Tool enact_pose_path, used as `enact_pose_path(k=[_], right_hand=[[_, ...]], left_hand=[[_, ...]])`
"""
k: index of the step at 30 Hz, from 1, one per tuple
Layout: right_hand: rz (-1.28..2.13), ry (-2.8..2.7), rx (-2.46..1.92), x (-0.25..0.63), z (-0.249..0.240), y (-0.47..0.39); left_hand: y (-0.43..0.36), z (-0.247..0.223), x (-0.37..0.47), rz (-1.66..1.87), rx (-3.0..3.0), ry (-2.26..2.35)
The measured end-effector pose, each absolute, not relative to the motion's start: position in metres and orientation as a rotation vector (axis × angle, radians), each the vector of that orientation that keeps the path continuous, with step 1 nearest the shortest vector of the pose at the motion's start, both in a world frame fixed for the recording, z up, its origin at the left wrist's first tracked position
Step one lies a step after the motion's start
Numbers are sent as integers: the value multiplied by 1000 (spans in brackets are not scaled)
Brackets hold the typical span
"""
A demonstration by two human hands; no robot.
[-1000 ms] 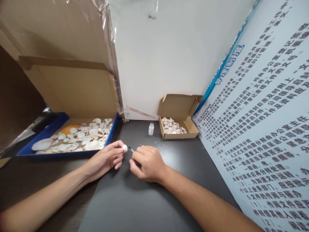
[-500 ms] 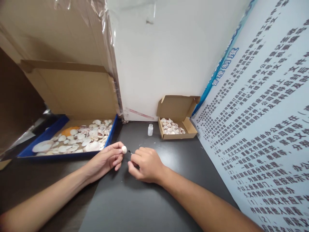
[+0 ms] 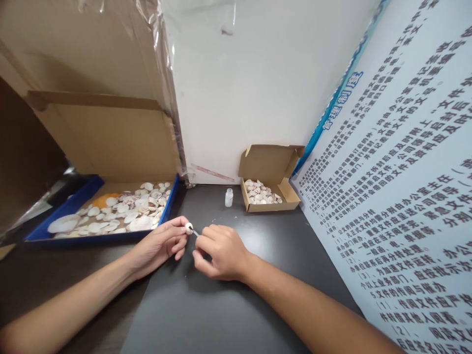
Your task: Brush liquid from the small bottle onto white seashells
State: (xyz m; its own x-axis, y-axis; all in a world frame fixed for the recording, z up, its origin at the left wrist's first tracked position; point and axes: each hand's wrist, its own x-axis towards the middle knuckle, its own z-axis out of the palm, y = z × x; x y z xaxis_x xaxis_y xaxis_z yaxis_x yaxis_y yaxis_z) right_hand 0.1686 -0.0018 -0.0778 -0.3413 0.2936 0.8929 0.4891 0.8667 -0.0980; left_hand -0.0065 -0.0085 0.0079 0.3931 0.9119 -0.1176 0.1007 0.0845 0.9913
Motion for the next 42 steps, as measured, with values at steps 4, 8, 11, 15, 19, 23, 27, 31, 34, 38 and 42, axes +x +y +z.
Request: enact_pose_path(k=[4, 8, 11, 15, 19, 23, 27, 31, 34, 38, 42], right_hand=[[-241, -1915, -577, 168, -78, -1], [-235, -1916, -557, 167, -79, -2], [-236, -1896, -641, 167, -81, -2], [-235, -1915, -595, 166, -82, -2], [-265, -1966, -599, 165, -82, -2], [-307, -1961, -555, 165, -80, -3], [-285, -1965, -569, 167, -80, -2], [-281, -1972, -562, 168, -81, -1], [-273, -1977, -588, 167, -81, -1], [-273, -1944, -618, 167, -80, -2], [-276, -1961, -566, 167, -80, -2]], left_hand=[[-8, 7, -7, 790, 1356, 1010], [-7, 5, -8, 789, 1360, 1008], [-7, 5, -8, 806, 1363, 994], [-7, 5, -8, 824, 1351, 979], [-7, 4, -8, 830, 1344, 973], [-7, 4, -7, 831, 1339, 976], [-7, 5, -6, 832, 1341, 984], [-7, 6, -7, 821, 1343, 985], [-7, 5, -8, 824, 1349, 984], [-7, 5, -7, 825, 1355, 985], [-7, 5, -7, 819, 1347, 995]])
